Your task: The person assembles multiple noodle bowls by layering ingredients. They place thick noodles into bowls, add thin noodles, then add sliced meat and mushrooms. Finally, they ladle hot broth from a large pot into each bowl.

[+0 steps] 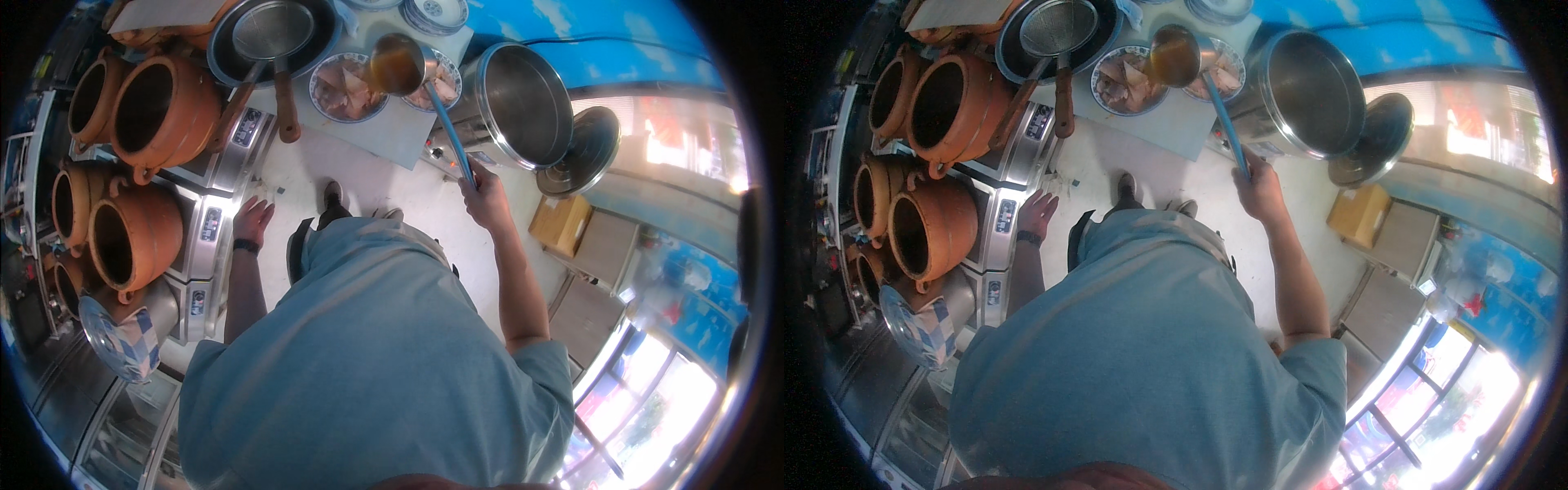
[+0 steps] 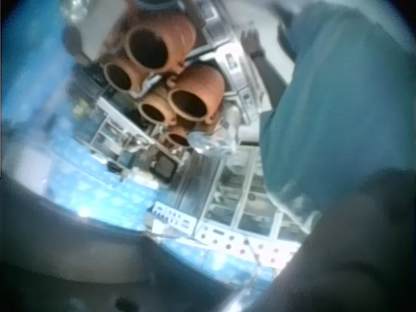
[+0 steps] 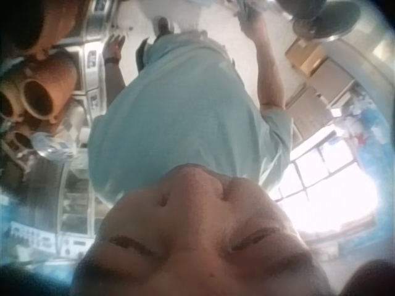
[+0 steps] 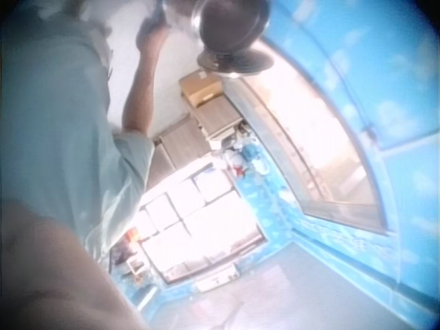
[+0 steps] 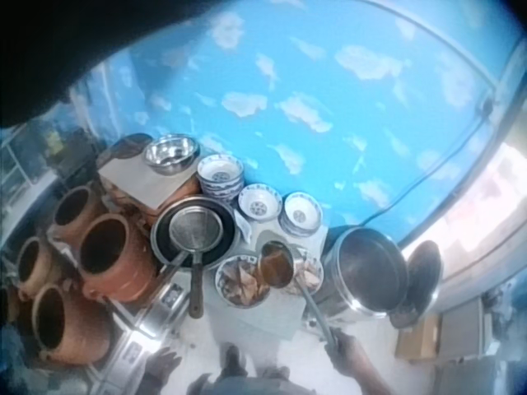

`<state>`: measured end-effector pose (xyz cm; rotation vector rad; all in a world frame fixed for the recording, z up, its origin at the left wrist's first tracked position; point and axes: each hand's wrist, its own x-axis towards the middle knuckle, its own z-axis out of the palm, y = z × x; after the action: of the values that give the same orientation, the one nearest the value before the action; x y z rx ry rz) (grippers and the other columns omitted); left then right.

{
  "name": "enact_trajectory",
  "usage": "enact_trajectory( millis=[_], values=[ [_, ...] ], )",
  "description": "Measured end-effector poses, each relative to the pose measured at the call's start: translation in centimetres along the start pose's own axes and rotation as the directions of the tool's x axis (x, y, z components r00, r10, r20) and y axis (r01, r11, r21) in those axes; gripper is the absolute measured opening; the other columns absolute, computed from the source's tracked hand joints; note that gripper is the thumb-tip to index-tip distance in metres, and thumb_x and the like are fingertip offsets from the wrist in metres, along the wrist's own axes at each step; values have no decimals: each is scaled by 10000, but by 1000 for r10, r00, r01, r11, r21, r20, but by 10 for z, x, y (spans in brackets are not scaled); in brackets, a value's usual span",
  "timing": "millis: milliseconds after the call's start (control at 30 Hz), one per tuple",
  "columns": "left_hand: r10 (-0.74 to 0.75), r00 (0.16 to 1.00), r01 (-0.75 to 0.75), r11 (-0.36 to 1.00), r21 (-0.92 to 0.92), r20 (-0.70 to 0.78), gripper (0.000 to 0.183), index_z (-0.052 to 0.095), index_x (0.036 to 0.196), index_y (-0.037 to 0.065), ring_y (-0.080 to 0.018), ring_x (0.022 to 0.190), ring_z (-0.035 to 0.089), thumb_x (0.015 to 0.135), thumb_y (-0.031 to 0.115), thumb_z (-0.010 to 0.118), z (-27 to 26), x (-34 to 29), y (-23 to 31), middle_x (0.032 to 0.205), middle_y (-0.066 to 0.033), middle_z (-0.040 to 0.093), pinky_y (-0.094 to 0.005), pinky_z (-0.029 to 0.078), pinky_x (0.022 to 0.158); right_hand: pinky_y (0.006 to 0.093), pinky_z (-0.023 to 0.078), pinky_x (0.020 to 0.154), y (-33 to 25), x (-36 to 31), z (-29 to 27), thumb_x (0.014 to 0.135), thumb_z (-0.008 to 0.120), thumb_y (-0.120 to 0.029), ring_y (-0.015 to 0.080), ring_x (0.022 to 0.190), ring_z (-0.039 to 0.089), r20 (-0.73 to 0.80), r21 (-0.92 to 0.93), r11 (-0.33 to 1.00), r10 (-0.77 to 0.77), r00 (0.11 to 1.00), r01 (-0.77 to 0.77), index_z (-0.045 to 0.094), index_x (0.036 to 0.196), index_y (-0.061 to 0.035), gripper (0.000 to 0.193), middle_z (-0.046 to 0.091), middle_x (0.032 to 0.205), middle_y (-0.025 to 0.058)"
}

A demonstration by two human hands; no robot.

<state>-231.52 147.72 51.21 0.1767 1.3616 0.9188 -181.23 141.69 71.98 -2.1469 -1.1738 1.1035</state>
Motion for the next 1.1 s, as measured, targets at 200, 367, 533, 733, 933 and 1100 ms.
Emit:
enact_trajectory(
  millis=[200,367,533,733,933,1100],
  values=[
    [-8,999,9,1000,-13,45,527,446,1425,-83,-378,1118,669,939,-56,649,5,7,2,1260,-258,613,-464,579,1026,367,523,719,-10,-1,4,935,610,-94,203,703,618,-38,-161,986,-45,998,39,538,1488,-121,558,643,792,169],
    [4,990,-9,999,37,142,451,493,1376,-91,-368,1110,676,950,-53,636,13,18,-1,1239,-256,634,-457,584,1017,408,541,792,-26,-7,9,931,602,-74,341,809,689,-51,-196,979,-70,996,58,530,1476,-103,551,689,906,234],
    [-62,978,27,984,177,198,363,560,1306,-102,-332,1155,670,969,6,640,48,28,-6,1256,-224,644,-410,576,1038,441,546,790,-20,-7,21,929,612,-63,400,855,681,-100,-260,960,-133,986,103,530,1469,-89,547,688,928,241],
    [-306,833,50,872,487,462,282,632,1234,-78,-260,1078,707,976,36,652,152,41,-28,1175,-171,699,-352,576,1004,426,554,766,6,-9,37,918,650,-27,330,780,682,-193,-344,903,-335,922,257,526,1495,-120,597,672,913,188],
    [-490,639,296,868,399,593,580,407,1474,-45,-301,1176,652,951,-35,656,299,62,-90,1279,-217,628,-380,547,1057,388,550,677,47,-44,-40,910,646,6,229,699,611,-356,-344,933,-235,905,107,516,1522,-154,645,647,872,113],
    [-284,807,348,937,-29,517,768,309,1564,67,-354,1243,605,906,-115,661,384,91,-140,1335,-245,582,-449,523,1101,296,526,708,108,-11,-140,963,640,-62,126,752,610,-446,-173,973,60,893,-152,555,1455,-22,501,708,982,146]
  ],
)
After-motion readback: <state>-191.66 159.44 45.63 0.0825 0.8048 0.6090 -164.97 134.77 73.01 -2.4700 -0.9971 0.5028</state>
